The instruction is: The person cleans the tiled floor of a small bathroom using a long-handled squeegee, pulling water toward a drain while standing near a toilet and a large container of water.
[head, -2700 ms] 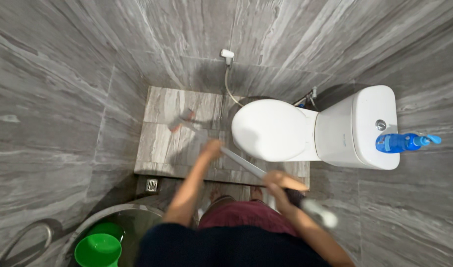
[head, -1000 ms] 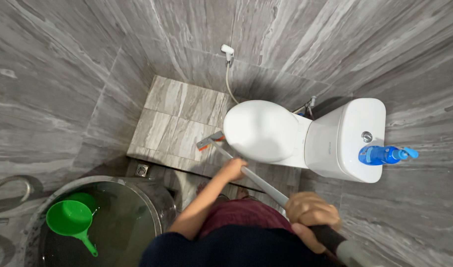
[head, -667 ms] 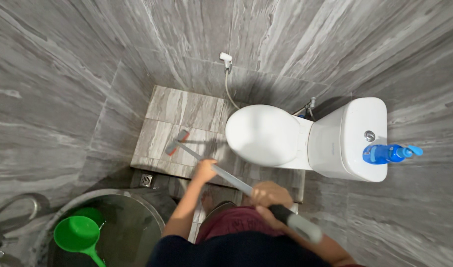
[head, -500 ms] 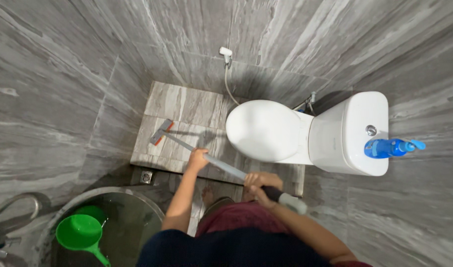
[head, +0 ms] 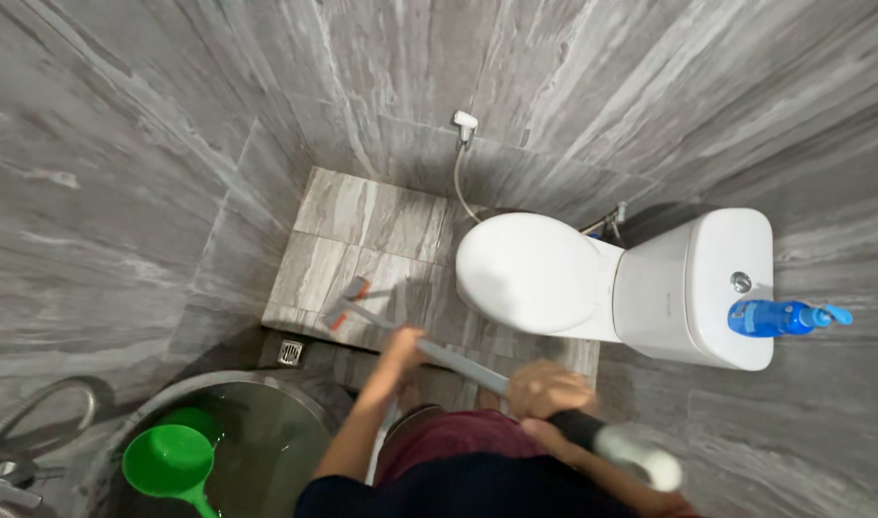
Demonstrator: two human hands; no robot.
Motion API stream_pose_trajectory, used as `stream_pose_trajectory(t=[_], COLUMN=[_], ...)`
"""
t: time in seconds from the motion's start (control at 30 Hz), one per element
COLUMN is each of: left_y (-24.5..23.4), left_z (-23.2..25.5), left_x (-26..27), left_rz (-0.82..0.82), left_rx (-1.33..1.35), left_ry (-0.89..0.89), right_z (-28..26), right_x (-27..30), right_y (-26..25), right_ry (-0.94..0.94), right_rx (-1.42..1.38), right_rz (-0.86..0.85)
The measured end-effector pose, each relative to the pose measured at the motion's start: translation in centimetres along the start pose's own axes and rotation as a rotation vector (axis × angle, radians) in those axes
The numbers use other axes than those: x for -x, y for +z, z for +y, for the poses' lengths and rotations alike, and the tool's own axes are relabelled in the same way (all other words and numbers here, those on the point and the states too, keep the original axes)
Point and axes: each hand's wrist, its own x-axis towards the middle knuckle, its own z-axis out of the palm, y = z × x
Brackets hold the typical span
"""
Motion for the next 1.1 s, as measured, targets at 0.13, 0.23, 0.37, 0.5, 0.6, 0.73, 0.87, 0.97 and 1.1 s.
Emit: stream_pose_trajectory(t=[0.13, 0.23, 0.37, 0.5, 0.6, 0.73, 0.87, 0.97, 1.1], left_y=[-2.9, -3.2, 0.9, 6.3, 7.2, 4.9, -0.7, -3.6, -0.9], left_z=[-3.8, -4.5, -0.5, 5.6, 7.8, 5.2, 0.0, -2.2, -0.2], left_x=[-0.6, -1.8, -3.9, -3.4, -3.4, -5.6, -7.2, -8.1, -9.0], left_rz=[0.161, 0.330, -0.077, -0.203, -0.308, -0.284, -0.007, 0.147, 0.001], left_rx=[-0.083, -0.087, -0.226, -0.083, -0.050, -0.206, -0.184, -0.202, -0.174], left_ry=[-0.022, 0.112, 0.107, 0.330, 0.323, 0.278, 0.146, 0.100, 0.206], right_z=[5.2, 6.1, 2.7, -5.7, -6.6, -2.6, 2.4, 8.1, 3.9], right_x=[2.1, 5.0, 6.6, 5.7, 4.6, 6.2, 8.2, 8.2, 7.7], right_y=[2.2, 2.0, -1.0, -2.6, -3.0, -2.8, -1.6, 1.2, 0.0], right_ry=[0.010, 0.218, 0.246, 0.220, 0.158, 0.176, 0.329, 0.177, 0.268], right_rx=[-0.014, -0.088, -0.152, -0.088, -0.019, -0.143, 0.301, 0.324, 0.197], right_rz=[0.070, 0.186, 0.400, 0.467, 0.453, 0.458, 0.195, 0.259, 0.313])
